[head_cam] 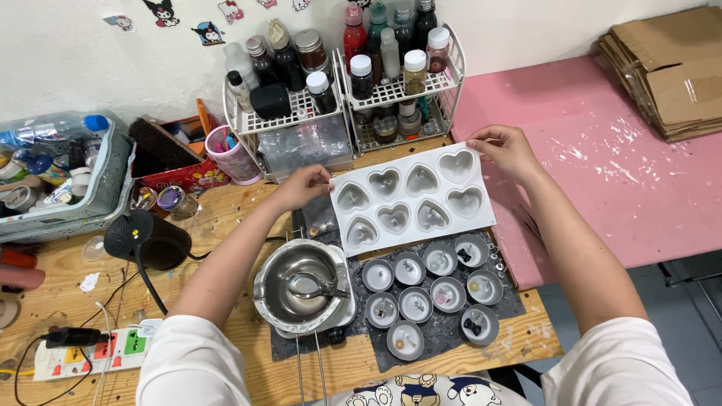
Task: The recorder is placing small wicks and decorative elements into molds in preparation for candle making.
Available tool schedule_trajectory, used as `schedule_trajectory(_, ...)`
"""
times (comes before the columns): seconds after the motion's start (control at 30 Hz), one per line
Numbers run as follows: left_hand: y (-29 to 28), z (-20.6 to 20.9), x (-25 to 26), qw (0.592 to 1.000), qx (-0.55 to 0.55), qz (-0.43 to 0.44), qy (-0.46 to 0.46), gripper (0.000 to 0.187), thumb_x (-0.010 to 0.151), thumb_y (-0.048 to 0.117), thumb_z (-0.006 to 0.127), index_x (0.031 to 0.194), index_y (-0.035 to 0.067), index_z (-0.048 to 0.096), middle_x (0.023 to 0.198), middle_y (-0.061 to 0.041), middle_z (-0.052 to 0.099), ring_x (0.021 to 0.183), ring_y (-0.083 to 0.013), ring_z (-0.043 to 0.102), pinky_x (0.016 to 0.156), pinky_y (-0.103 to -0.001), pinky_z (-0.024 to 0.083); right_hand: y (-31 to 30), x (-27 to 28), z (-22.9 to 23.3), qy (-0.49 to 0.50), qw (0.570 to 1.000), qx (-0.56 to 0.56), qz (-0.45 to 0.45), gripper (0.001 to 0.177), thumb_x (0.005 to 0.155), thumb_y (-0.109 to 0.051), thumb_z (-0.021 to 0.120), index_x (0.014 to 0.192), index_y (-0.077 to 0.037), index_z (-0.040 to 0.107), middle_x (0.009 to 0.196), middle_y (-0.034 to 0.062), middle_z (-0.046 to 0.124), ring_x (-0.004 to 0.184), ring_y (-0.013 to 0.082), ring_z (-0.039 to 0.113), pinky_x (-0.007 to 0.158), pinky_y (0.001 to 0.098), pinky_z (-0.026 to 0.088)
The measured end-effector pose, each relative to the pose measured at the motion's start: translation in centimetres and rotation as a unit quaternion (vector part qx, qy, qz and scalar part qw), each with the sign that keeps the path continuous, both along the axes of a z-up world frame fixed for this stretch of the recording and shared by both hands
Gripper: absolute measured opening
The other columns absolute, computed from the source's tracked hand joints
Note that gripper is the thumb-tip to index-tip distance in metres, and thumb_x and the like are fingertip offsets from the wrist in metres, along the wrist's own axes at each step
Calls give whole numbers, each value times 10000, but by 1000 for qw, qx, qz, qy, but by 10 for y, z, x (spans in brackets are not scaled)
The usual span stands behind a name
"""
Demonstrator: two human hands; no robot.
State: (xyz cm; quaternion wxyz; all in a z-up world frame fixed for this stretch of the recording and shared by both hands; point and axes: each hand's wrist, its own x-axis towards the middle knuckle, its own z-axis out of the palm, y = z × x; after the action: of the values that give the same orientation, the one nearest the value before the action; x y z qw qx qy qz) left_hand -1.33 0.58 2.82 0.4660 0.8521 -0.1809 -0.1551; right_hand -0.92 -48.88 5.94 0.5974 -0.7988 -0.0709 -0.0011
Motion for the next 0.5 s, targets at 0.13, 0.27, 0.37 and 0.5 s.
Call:
schedule_trajectory(0.13,-1,6,-2,1000,18,3,-7,206,922,158,762,1038,57,625,975,-27,740,866,-88,661,775,-273,536,2,-5,2,0,1000,-6,-17,165,948,-144,756,1076,-40,750,997,33,762,881,97,695,765,264,572)
schedule_trajectory(0.27,5,7,-3,1000,-11,-14,-5,200,920,134,754,1041,52,617,992,-28,742,892,-87,672,784,-269,541,5,-17,20,-4,999,39,-12,148,964,-111,746,1073,-12,747,994,60,758,885,125,709,798,292,602)
schedule_trajectory(0.37,6,11,-4,1000,-13,-25,-1,183,930,128,744,1041,50,621,991,-33,752,916,-91,686,800,-266,542,4,-25,33,-15,999,41,4,139,955,-84,733,1062,5,736,996,71,762,915,144,735,837,306,633)
schedule_trajectory(0.5,2,16,-8,1000,-14,-26,6,159,940,127,726,1039,56,624,985,-36,754,927,-90,693,827,-267,549,5,-30,38,-35,999,25,22,131,956,-69,721,1057,13,733,1010,74,763,939,143,737,857,304,636)
